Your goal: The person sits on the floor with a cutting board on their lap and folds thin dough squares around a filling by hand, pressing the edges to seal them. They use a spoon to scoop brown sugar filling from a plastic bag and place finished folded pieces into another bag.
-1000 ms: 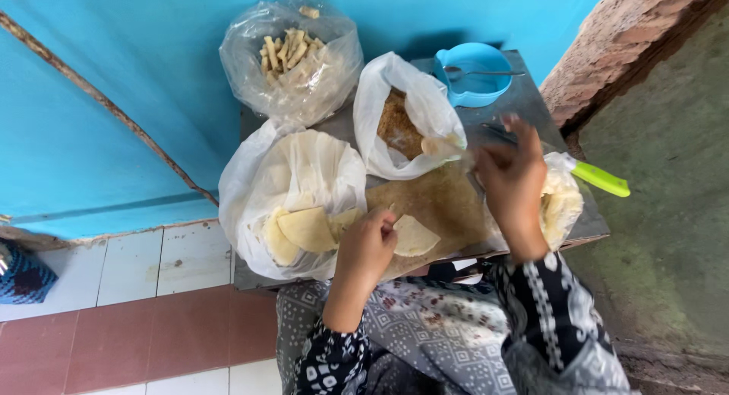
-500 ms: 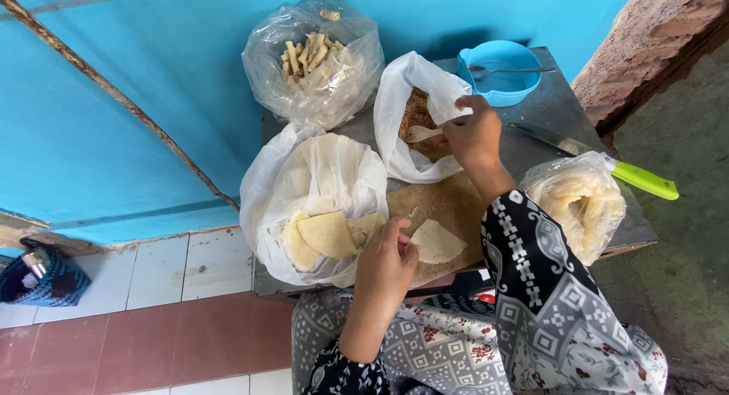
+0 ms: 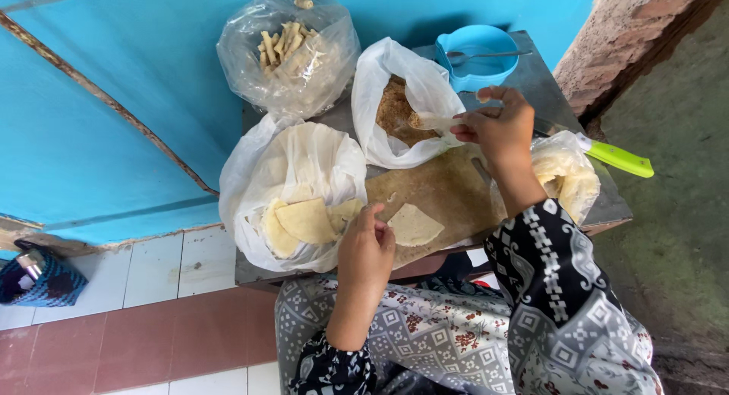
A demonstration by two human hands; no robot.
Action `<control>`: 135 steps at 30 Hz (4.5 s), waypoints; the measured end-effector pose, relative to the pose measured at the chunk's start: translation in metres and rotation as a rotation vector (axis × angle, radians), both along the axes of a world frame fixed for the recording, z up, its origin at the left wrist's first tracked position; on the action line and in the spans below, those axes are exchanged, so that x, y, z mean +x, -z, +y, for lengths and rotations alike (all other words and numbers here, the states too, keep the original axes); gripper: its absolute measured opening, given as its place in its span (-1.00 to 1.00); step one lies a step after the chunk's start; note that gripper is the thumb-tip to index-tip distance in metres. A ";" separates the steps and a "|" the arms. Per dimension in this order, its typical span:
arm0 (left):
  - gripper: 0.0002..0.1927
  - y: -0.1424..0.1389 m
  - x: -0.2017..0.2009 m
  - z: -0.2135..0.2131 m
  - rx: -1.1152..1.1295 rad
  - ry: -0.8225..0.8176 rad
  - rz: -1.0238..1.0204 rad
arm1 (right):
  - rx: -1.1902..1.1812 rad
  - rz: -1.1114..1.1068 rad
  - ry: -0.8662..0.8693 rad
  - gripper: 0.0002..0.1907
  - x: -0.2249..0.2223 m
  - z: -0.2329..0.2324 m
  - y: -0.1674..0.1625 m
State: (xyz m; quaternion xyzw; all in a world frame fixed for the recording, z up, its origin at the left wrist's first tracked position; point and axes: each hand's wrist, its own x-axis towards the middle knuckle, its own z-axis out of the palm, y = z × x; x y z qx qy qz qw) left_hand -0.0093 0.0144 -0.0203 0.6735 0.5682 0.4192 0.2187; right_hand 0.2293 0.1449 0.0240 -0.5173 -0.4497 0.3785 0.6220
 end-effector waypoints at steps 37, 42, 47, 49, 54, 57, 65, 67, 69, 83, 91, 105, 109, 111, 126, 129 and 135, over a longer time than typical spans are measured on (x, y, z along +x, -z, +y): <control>-0.53 0.002 0.009 -0.008 -0.107 0.081 -0.359 | 0.630 -1.253 -0.188 -0.68 -0.013 -0.182 0.011; -0.52 0.004 0.012 -0.012 -0.094 0.135 -0.302 | 0.190 -0.949 0.163 -0.52 -0.012 -0.142 0.023; -0.44 0.001 0.016 -0.013 0.083 0.110 -0.084 | 0.256 -1.366 0.206 -0.39 -0.029 -0.143 0.023; -0.53 -0.001 0.015 -0.012 0.094 0.093 -0.021 | 0.184 -1.298 0.078 -0.36 -0.038 -0.147 0.024; -0.78 -0.006 0.012 -0.014 0.207 0.056 0.131 | 0.010 -0.986 -0.052 -0.25 -0.060 -0.147 0.027; -0.85 -0.009 0.010 -0.013 0.215 0.060 0.137 | 0.026 -0.732 -0.053 -0.22 -0.060 -0.145 0.025; -0.77 -0.009 0.010 -0.013 0.193 0.050 0.123 | 0.034 -0.202 -0.307 -0.29 -0.061 -0.133 0.034; -0.76 -0.009 0.010 -0.012 0.191 0.050 0.094 | 0.035 -0.212 -0.307 -0.32 -0.061 -0.134 0.035; -0.79 -0.008 0.011 -0.012 0.190 0.055 0.084 | 0.093 -0.272 -0.267 -0.37 -0.060 -0.137 0.032; -0.89 -0.012 0.009 -0.013 0.246 0.070 0.097 | 0.171 -1.024 0.057 -0.32 -0.054 -0.154 0.031; -0.89 -0.009 0.008 -0.013 0.223 0.084 0.107 | -0.044 -0.822 -0.050 -0.21 -0.062 -0.142 0.013; -0.80 -0.013 0.008 -0.012 0.223 0.103 0.059 | 0.011 -0.592 -0.257 -0.39 -0.063 -0.144 0.013; -0.88 -0.013 0.007 -0.012 0.204 0.130 0.075 | 0.194 -0.681 -0.367 -0.36 -0.050 -0.145 0.015; -0.88 -0.014 0.005 -0.011 0.200 0.148 0.104 | 0.283 -0.811 -0.430 -0.33 -0.041 -0.146 0.014; -0.67 -0.026 -0.010 -0.020 0.314 0.296 0.370 | 0.457 -1.015 -0.096 -0.30 -0.044 -0.147 0.034; -0.64 -0.025 -0.010 -0.017 0.340 0.307 0.409 | 0.016 -0.484 -0.195 -0.26 -0.053 -0.143 0.039; -0.84 -0.020 -0.005 -0.003 0.324 0.315 0.398 | 0.038 -0.558 -0.131 -0.28 -0.060 -0.132 0.040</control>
